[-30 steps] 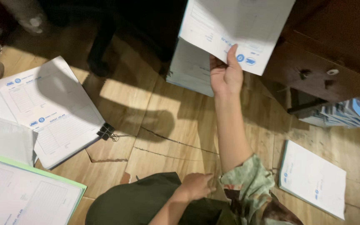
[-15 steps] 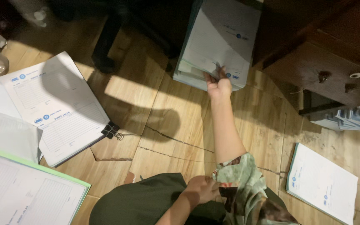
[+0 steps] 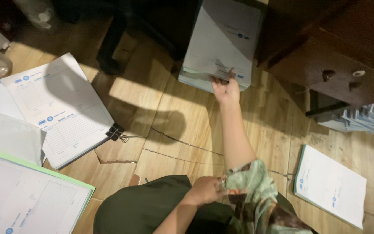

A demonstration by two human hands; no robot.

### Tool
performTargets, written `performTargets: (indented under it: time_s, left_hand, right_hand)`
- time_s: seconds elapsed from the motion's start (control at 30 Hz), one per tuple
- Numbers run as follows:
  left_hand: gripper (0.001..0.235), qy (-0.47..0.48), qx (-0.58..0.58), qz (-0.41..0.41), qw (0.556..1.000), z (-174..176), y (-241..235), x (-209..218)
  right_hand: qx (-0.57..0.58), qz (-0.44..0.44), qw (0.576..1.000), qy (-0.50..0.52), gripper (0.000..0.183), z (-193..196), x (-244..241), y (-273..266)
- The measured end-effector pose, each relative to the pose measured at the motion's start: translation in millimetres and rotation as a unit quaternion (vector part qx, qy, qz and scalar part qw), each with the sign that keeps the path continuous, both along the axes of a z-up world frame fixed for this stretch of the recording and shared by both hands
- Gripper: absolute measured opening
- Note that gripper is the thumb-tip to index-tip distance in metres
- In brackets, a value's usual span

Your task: The person sits cross-legged on the floor and sorts through stacks of papers. They pick up a stack, flip through the pages, and place the papers onto a separate pile on the floor.

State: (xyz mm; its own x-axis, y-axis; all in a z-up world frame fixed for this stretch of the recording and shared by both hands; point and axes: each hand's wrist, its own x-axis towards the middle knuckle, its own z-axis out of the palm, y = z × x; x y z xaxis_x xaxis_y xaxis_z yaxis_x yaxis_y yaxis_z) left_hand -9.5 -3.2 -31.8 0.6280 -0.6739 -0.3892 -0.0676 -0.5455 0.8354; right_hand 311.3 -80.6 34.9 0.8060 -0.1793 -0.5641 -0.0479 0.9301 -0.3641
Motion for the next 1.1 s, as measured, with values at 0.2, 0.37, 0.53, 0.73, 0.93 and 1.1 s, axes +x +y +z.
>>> performTargets:
  time_s: [0.2,0.37,0.53,0.73,0.93,1.1]
  left_hand:
    - [0.072,0.067,0.148,-0.102,0.981,28.7,0.3,13.7]
    - [0.062,0.047,0.111,-0.053,0.991,41.3,3.8,4.3]
    - [0.060,0.019,0.140,-0.078,0.987,55.9,-5.6,6.2]
    - [0.059,0.018,0.170,-0.072,0.983,68.4,-9.0,1.8]
    - [0.058,0.010,0.178,-0.066,0.982,74.6,-12.2,3.1]
    - [0.057,0.024,0.167,-0.050,0.984,68.3,-9.6,1.7]
  right_hand:
    - [-0.126,-0.012,0.988,0.084,0.050,-92.2,-147.2,-155.2]
    - [-0.056,-0.239,0.932,0.268,0.064,-156.6,-312.5,-327.3]
    - [-0.043,-0.228,0.925,0.301,0.077,-166.8,-382.3,-407.6]
    - [0.040,-0.272,0.929,0.249,0.073,-126.1,-383.9,-401.3]
    - [0.000,-0.263,0.909,0.322,0.063,-116.5,-375.4,-413.0]
    - [0.060,-0.325,0.906,0.266,0.058,-109.9,-367.0,-414.8]
